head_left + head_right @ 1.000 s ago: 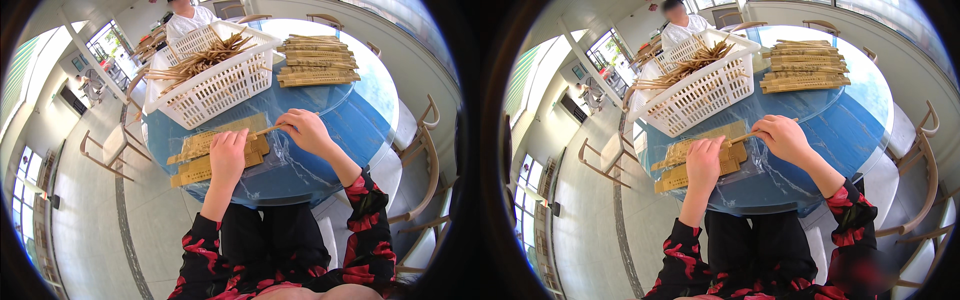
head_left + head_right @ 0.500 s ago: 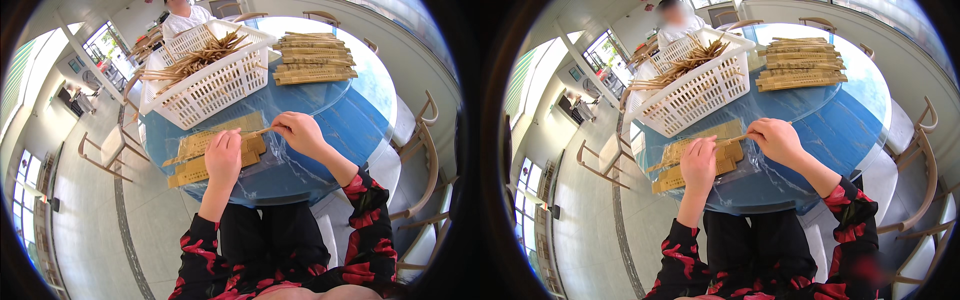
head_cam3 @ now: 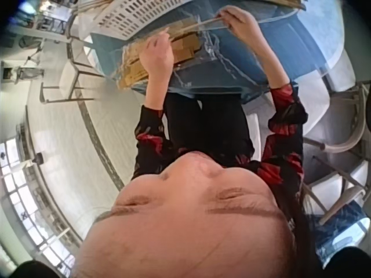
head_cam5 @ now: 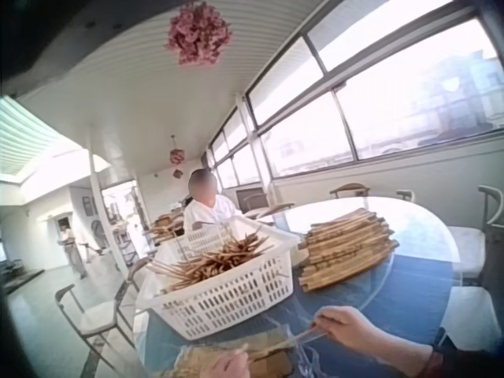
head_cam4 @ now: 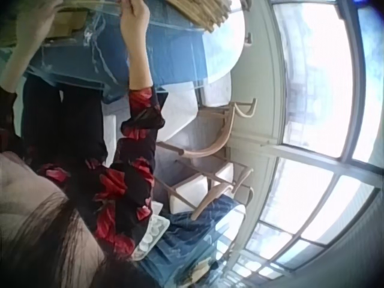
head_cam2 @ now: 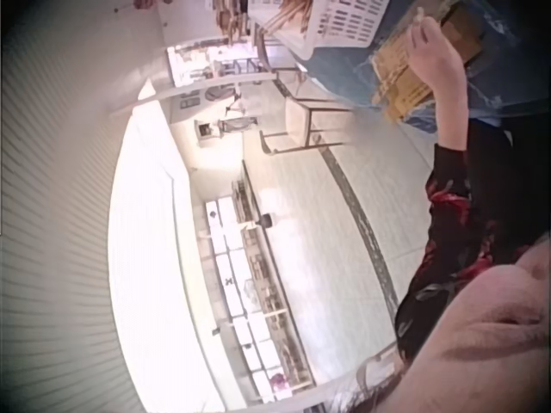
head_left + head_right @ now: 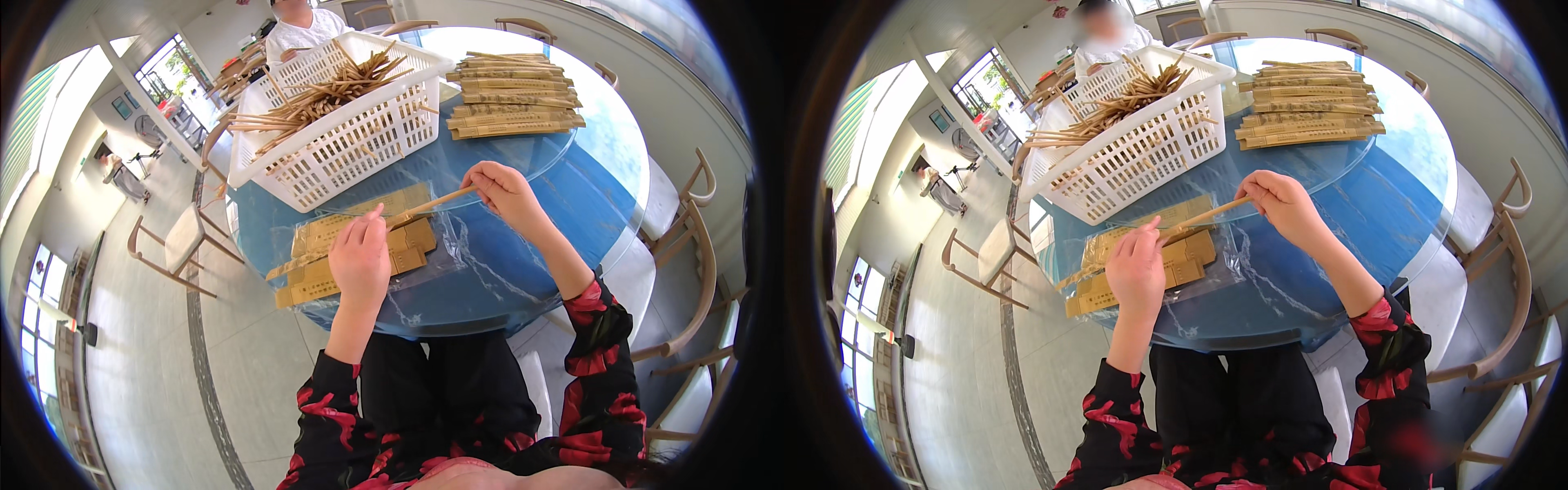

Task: The person inserts wooden sticks into small paper sleeves at a round table. They repeatedly pick up sticks from a white basket, slide them into sleeves, and place the completed units on a growing stack. Another person is visible across the table performing similar actions.

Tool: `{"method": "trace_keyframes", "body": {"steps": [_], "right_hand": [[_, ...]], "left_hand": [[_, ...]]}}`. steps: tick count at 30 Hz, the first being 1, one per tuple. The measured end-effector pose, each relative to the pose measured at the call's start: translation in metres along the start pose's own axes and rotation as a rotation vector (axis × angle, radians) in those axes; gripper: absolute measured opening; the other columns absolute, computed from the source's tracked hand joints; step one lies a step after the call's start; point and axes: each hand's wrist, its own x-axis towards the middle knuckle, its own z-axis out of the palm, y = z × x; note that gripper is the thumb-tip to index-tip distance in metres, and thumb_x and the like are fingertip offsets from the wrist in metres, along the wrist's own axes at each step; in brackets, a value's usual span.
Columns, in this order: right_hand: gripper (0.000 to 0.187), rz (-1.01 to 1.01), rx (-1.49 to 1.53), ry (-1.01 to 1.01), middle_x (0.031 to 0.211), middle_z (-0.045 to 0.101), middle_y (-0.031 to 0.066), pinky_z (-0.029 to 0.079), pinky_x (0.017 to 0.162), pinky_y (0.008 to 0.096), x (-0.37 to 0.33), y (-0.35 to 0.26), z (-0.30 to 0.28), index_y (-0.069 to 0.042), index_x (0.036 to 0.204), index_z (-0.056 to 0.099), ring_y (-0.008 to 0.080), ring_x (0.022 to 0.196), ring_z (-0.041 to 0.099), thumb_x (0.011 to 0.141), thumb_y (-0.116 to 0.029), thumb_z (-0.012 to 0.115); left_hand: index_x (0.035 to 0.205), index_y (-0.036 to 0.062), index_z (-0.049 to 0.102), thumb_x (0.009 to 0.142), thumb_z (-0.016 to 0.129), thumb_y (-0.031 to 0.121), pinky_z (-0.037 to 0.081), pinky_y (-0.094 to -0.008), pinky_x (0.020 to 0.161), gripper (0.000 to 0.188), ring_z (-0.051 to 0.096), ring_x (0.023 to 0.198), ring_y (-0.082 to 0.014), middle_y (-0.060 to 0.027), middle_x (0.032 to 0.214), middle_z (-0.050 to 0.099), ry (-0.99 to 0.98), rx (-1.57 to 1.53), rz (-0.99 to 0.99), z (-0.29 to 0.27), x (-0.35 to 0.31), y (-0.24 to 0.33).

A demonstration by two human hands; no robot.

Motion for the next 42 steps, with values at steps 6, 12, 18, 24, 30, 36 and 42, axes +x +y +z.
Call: {"method": "trace_keyframes", "body": {"steps": [6, 12, 18, 24, 30, 36, 42], "right_hand": [[0.016, -0.047, -0.028, -0.126, 0.076, 0.048, 0.0042, 0.042, 0.067, 0.0297, -0.009, -0.008, 0.019, -0.003, 0.108, 0.06, 0.0151, 0.07, 0.045, 0.108, -0.015, 0.05], [0.025, 0.102, 0.277, -0.356, 0.085, 0.057, 0.0039, 0.045, 0.071, 0.0287, -0.011, 0.0, 0.028, -0.002, 0.114, 0.062, 0.0124, 0.077, 0.052, 0.112, -0.018, 0.043], [0.044, 0.136, 0.851, -0.554, 0.111, 0.066, 0.0106, 0.051, 0.088, 0.0306, -0.006, 0.005, 0.011, 0.004, 0.137, 0.055, 0.0149, 0.098, 0.062, 0.112, -0.031, 0.042], [0.047, 0.104, 0.959, -0.673, 0.118, 0.067, 0.0135, 0.052, 0.097, 0.0338, -0.006, 0.005, 0.007, 0.006, 0.141, 0.052, 0.0172, 0.106, 0.065, 0.111, -0.028, 0.042], [0.041, 0.09, 0.932, -0.626, 0.111, 0.068, 0.0129, 0.052, 0.096, 0.0343, -0.005, 0.008, 0.005, 0.006, 0.134, 0.057, 0.018, 0.104, 0.065, 0.11, -0.023, 0.043], [0.035, 0.068, 0.867, -0.642, 0.106, 0.067, 0.0097, 0.052, 0.095, 0.0318, -0.007, 0.003, 0.004, 0.006, 0.127, 0.063, 0.0169, 0.101, 0.064, 0.107, -0.018, 0.047], [0.032, 0.07, 0.713, -0.649, 0.105, 0.067, 0.0077, 0.052, 0.091, 0.0292, -0.014, -0.006, 0.01, 0.005, 0.126, 0.066, 0.0141, 0.097, 0.063, 0.105, -0.014, 0.052]], "left_hand": [[0.092, 0.004, 0.063, 0.076, 0.077, -0.003, 0.058, -0.0383, 0.074, 0.022, 0.071, 0.088, -0.0289, -0.0077, 0.106, 0.077, -0.068, -0.121, 0.056, -0.003, 0.006, 0.017], [0.093, 0.0041, 0.064, 0.078, 0.078, -0.001, 0.058, -0.0378, 0.075, 0.021, 0.072, 0.089, -0.029, -0.0077, 0.109, 0.077, -0.058, -0.119, 0.05, -0.003, 0.005, 0.014], [0.095, 0.0043, 0.069, 0.078, 0.078, -0.001, 0.056, -0.037, 0.08, 0.02, 0.07, 0.092, -0.0273, -0.0067, 0.107, 0.076, 0.071, -0.102, 0.045, -0.009, 0.014, 0.02], [0.092, 0.006, 0.071, 0.078, 0.079, 0.0, 0.052, -0.0367, 0.079, 0.018, 0.065, 0.087, -0.0269, -0.0056, 0.093, 0.071, 0.173, -0.152, 0.039, -0.014, 0.014, 0.02], [0.09, 0.0059, 0.067, 0.078, 0.079, 0.0, 0.051, -0.0382, 0.077, 0.018, 0.064, 0.083, -0.0287, -0.0071, 0.089, 0.069, 0.138, -0.221, 0.011, -0.013, 0.014, 0.018], [0.089, 0.0058, 0.065, 0.078, 0.078, 0.0, 0.053, -0.0379, 0.076, 0.018, 0.064, 0.084, -0.0286, -0.006, 0.091, 0.068, 0.152, -0.219, 0.058, -0.014, 0.014, 0.017], [0.089, 0.0051, 0.063, 0.08, 0.077, 0.001, 0.051, -0.0386, 0.074, 0.017, 0.062, 0.081, -0.0296, -0.0069, 0.089, 0.067, 0.15, -0.151, 0.086, -0.014, 0.016, 0.023]]}}
